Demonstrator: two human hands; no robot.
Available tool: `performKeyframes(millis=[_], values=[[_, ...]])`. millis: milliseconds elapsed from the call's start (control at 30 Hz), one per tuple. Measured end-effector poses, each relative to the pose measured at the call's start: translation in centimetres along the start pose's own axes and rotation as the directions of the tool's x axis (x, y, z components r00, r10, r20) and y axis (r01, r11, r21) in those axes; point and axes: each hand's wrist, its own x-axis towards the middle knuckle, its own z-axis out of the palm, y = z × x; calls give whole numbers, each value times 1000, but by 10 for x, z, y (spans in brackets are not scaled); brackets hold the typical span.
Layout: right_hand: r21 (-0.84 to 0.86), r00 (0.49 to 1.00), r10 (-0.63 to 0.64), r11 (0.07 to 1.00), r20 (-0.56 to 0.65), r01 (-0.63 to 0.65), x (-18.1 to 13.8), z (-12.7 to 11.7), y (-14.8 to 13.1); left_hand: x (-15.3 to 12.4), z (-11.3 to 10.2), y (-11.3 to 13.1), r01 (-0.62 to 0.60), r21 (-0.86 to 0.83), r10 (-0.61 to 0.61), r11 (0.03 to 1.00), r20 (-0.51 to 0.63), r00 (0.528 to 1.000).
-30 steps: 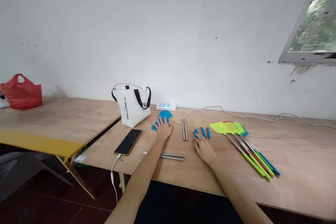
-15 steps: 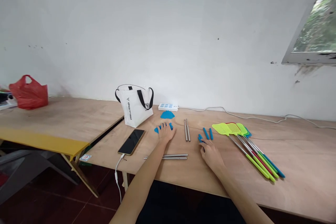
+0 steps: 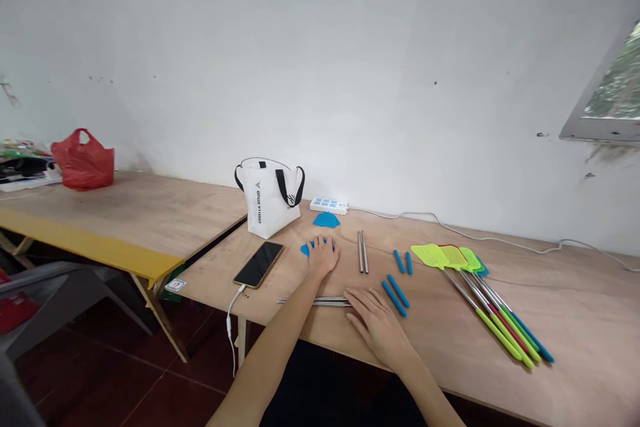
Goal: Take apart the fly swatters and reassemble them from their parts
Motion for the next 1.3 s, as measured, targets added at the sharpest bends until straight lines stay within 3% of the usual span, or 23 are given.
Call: performKeyframes(millis=[267,500,700,1000,1100,1200,1300], values=[[42,997,79,996,4,-79,-12,0,11,2,4,-7,-80,-7,81,997,31,996],[113,984,176,979,-43,-170,-46,-16,25,-16,-15,-49,-294,-66,298,954,80,951],[161,965,249,959,-78,-235,-70,-27,42,-30,-37,-76,-379,-153,394,913,85,915],[-136,971,214,964,-110,-228,-58,-18,32,-37,-60,-83,-435,-305,485,847,109,868],[-197,970,203,954,-135,-227,-48,-12,29,-39,-72,-83,-400,-429,458,810,36,888],[-185,974,186,961,-129,-208,-40,-8,25,-48,-78,-65,-339,-572,326,747,-129,936],[-158,976,185,967,-112,-201,-35,-9,20,-68,-72,-34,-350,-688,379,635,-117,918]])
